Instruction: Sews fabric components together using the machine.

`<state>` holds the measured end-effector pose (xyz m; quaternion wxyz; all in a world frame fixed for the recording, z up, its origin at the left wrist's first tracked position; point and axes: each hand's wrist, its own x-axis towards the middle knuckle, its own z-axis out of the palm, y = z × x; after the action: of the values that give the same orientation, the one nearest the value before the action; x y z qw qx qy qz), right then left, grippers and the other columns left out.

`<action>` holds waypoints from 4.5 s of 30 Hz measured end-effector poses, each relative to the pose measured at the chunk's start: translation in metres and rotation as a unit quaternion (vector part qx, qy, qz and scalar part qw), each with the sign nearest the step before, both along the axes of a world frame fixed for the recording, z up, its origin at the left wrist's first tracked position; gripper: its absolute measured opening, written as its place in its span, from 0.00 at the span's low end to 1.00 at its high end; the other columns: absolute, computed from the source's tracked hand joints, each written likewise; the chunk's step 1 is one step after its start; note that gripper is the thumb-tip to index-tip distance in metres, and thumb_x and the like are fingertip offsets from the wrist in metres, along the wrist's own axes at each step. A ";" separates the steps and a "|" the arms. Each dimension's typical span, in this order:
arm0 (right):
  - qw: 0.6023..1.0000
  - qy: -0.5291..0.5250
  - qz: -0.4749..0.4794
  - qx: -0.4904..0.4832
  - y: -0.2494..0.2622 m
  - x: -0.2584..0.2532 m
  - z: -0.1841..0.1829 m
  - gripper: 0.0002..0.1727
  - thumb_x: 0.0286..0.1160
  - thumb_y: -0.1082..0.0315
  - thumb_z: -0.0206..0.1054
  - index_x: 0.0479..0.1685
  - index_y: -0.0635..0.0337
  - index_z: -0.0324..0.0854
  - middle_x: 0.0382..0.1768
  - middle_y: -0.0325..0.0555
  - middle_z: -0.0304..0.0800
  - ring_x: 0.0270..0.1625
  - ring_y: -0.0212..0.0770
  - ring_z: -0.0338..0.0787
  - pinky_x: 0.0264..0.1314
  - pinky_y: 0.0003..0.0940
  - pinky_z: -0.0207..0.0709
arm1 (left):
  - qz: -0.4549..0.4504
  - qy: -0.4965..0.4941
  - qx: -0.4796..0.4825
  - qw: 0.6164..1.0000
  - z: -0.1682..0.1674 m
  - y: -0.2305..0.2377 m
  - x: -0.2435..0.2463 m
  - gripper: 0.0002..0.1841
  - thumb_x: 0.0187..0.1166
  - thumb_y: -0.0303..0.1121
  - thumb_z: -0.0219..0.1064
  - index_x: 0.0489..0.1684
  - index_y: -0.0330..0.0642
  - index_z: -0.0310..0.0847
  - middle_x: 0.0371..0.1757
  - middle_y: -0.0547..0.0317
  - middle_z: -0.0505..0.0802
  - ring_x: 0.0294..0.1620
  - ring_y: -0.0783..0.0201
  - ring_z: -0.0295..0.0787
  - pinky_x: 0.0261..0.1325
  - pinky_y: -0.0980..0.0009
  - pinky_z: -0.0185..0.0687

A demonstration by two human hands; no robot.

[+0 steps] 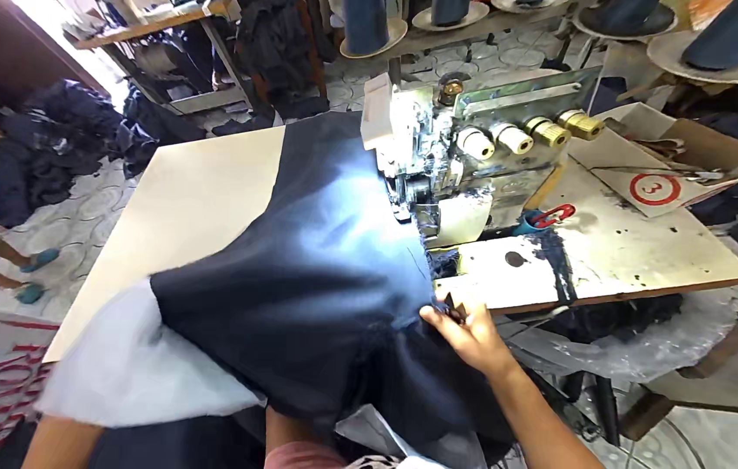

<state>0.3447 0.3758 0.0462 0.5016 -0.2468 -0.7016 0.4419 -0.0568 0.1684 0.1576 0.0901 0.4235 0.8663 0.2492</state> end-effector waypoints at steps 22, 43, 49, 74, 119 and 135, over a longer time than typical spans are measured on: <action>0.956 0.176 -0.082 -0.219 0.039 -0.058 0.030 0.09 0.77 0.76 0.68 0.29 0.54 0.79 0.16 0.28 0.75 0.12 0.21 0.68 0.14 0.16 0.65 | -0.531 -0.165 -0.128 0.821 -0.024 0.056 0.126 0.24 0.76 0.38 0.74 0.69 0.36 0.83 0.57 0.46 0.94 0.54 0.51 0.94 0.60 0.47 0.87; 0.969 0.042 0.080 -0.229 0.025 -0.021 0.040 0.07 0.82 0.72 0.60 0.35 0.50 0.77 0.16 0.23 0.77 0.15 0.16 0.70 0.20 0.13 0.67 | -0.091 -0.578 0.076 0.808 -0.166 0.067 0.161 0.28 0.94 0.41 0.49 0.84 0.28 0.61 0.75 0.41 0.82 0.75 0.57 0.81 0.78 0.59 0.77; 0.974 0.038 0.084 -0.205 0.015 -0.011 0.035 0.06 0.81 0.63 0.66 0.34 0.47 0.80 0.13 0.26 0.73 0.10 0.20 0.64 0.13 0.17 0.63 | -0.081 -0.323 0.193 0.923 -0.010 0.035 0.066 0.21 0.83 0.45 0.64 0.66 0.40 0.76 0.51 0.64 0.94 0.53 0.72 0.91 0.59 0.68 0.89; 0.936 0.086 0.048 -0.339 -0.059 -0.073 0.001 0.13 0.81 0.67 0.66 0.24 0.56 0.77 0.10 0.29 0.70 0.11 0.23 0.68 0.17 0.20 0.68 | -0.120 0.028 0.099 0.987 -0.001 0.109 0.070 0.44 0.85 0.59 0.60 0.89 0.32 0.52 0.71 0.25 0.82 0.68 0.30 0.83 0.68 0.29 0.74; 0.958 0.017 -0.053 -0.283 -0.115 -0.028 -0.038 0.12 0.87 0.61 0.55 0.38 0.58 0.76 0.15 0.27 0.70 0.15 0.24 0.72 0.21 0.25 0.74 | -0.355 0.126 0.140 0.915 0.002 0.123 0.170 0.26 0.79 0.42 0.70 0.70 0.34 0.75 0.65 0.41 0.87 0.60 0.51 0.89 0.60 0.52 0.88; 0.954 -0.057 0.018 -0.293 -0.201 -0.002 -0.073 0.12 0.75 0.75 0.55 0.44 0.68 0.85 0.29 0.34 0.82 0.24 0.20 0.77 0.30 0.18 0.75 | -0.212 -0.314 -0.006 0.925 -0.155 -0.022 0.246 0.26 0.82 0.41 0.70 0.69 0.29 0.72 0.64 0.38 0.85 0.60 0.52 0.88 0.64 0.55 0.85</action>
<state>0.3430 0.1747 -0.0265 0.3583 -0.3952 -0.5728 0.6224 0.1895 0.1464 0.0031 0.4106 0.4971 0.6849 0.3395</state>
